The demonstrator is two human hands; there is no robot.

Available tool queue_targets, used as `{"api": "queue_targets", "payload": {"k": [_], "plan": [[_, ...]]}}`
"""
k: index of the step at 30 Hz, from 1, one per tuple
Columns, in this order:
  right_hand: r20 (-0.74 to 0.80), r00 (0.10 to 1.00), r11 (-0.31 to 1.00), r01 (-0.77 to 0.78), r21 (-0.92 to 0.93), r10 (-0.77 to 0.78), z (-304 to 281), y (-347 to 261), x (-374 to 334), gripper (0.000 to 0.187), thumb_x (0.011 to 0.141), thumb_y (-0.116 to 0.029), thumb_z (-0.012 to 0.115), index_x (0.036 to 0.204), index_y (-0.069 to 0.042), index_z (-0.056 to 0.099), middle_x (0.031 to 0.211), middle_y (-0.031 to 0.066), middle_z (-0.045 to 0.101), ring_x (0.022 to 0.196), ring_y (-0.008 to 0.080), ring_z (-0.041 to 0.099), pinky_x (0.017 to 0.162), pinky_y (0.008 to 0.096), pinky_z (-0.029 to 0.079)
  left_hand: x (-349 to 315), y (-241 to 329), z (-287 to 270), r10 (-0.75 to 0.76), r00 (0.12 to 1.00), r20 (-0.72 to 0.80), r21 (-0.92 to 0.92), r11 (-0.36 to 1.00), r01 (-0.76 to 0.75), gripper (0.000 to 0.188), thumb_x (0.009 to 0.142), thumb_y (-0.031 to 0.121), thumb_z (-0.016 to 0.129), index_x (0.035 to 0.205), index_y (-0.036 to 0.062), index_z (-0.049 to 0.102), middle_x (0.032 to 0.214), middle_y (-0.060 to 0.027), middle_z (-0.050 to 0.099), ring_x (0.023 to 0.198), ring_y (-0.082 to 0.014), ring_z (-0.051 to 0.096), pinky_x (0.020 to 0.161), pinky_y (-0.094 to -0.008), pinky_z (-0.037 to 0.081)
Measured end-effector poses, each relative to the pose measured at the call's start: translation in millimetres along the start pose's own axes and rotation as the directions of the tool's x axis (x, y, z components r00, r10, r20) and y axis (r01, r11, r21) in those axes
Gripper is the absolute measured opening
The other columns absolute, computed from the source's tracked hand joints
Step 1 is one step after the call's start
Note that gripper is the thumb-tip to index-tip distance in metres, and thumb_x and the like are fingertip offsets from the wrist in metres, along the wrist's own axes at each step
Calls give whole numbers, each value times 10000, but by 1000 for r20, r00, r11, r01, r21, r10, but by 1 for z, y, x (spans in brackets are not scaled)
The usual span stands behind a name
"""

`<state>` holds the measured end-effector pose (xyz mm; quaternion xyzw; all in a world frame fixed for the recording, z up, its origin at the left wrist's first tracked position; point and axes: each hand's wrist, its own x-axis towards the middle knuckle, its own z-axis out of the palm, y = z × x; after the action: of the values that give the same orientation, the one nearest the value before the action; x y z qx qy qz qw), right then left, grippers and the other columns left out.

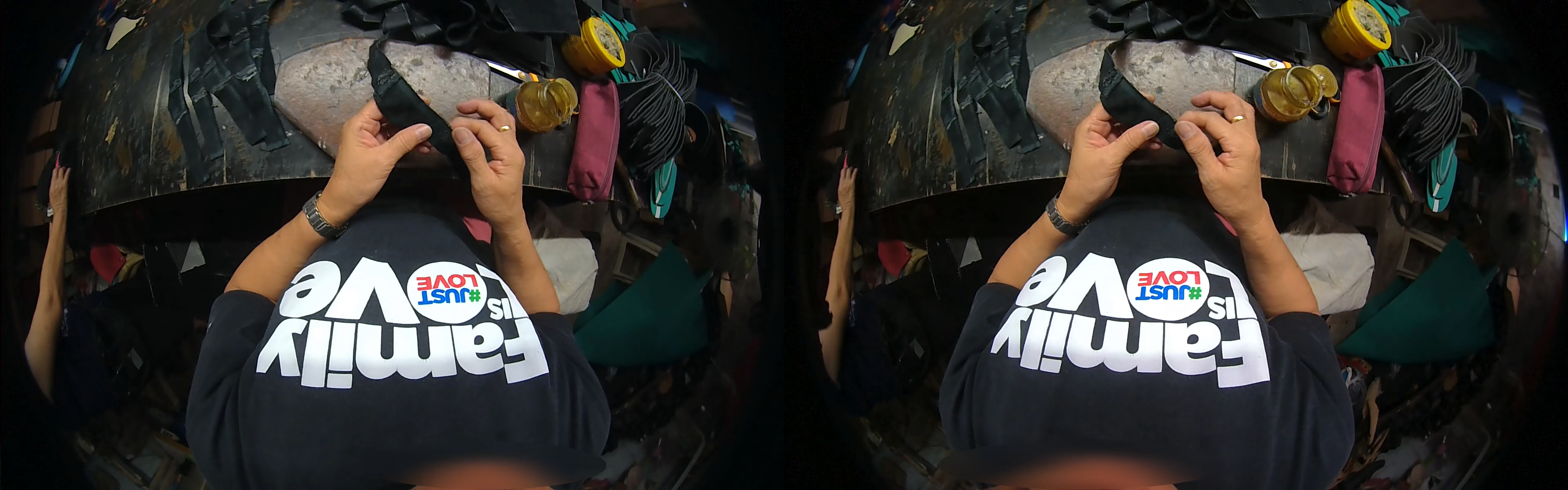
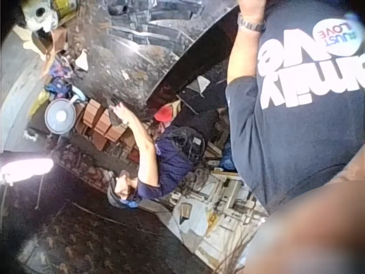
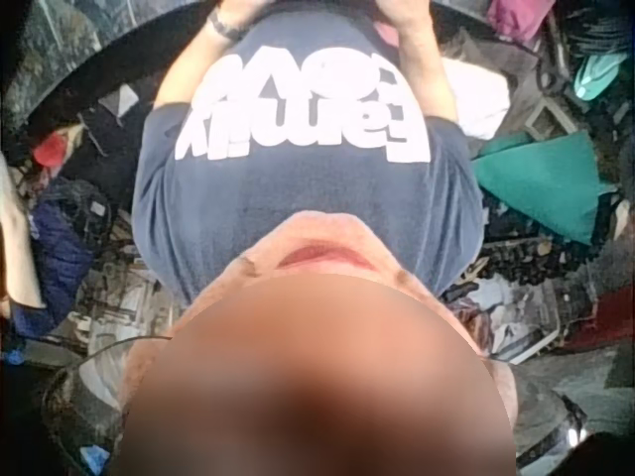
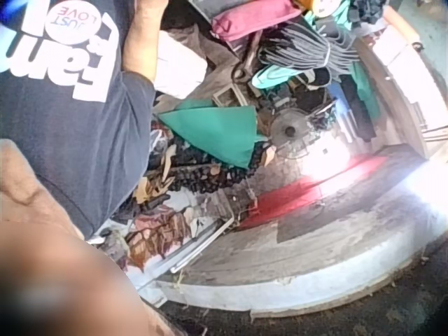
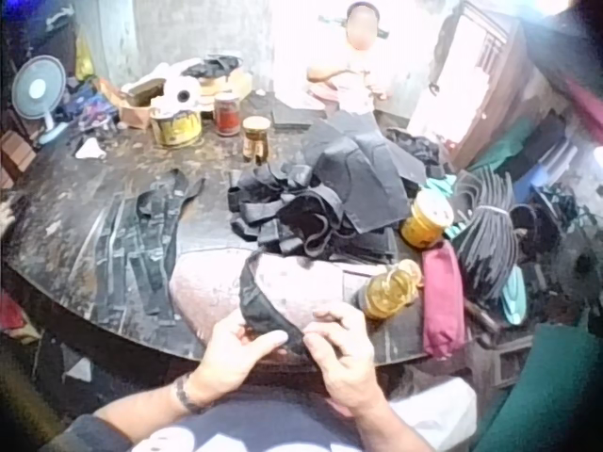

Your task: The person repeatedly picks up black leather straps from a workbench, turns them over, and examines them by hand. The person places each strap back on the table after inspection. No tools are used.

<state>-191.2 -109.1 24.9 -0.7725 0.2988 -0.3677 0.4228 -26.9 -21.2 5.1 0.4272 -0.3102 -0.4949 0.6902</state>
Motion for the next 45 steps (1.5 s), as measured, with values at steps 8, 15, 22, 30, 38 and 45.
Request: {"api": "queue_targets", "payload": {"k": [8,15,22,30,38,45], "plan": [[-31,993,955,-98,281,111,9,-3,-5,156,857,-100,762,991,-24,738,1172,89,602,1095,192,562,938,309,462,0,-3,-2,46,999,7,-15,999,-46,251,924,4,685,1162,-1,608,1059,-83,690,907,-129,678,789,-264,600],[-113,994,983,17,184,4,12,1,-6,237,800,-73,799,1033,-58,757,1171,95,599,1087,198,567,924,313,469,1,2,-3,-78,997,15,-50,996,79,248,940,35,666,1173,-6,591,1058,-90,692,909,-135,680,797,-273,596],[-25,875,775,415,-477,-484,1,4,-1,309,760,-208,821,1065,-171,781,1212,84,587,1169,282,504,1019,434,381,5,6,-8,-170,985,18,-175,970,170,272,953,40,650,1215,7,588,1035,-82,699,852,-129,688,770,-270,603],[111,834,604,477,-638,-541,-7,11,-2,345,765,-278,808,1107,-250,773,1325,69,558,1266,297,464,1110,485,306,6,2,-8,-158,987,17,-224,962,158,294,951,51,656,1232,24,573,1036,-74,706,856,-112,691,753,-239,598],[185,806,615,557,-558,-562,-2,-5,4,349,760,-309,811,1102,-250,779,1393,66,526,1322,313,431,1130,501,291,2,8,-11,-177,984,9,-295,940,172,362,928,39,682,1268,13,558,999,-65,712,794,-96,688,704,-228,597],[403,781,651,623,-435,-478,-14,-23,16,371,762,-458,772,1084,-274,780,1450,65,507,1410,340,352,1185,524,189,-2,12,-13,-146,989,-1,-126,981,145,383,936,22,663,1300,-6,545,1010,-72,703,840,-108,688,726,-230,593]]}}
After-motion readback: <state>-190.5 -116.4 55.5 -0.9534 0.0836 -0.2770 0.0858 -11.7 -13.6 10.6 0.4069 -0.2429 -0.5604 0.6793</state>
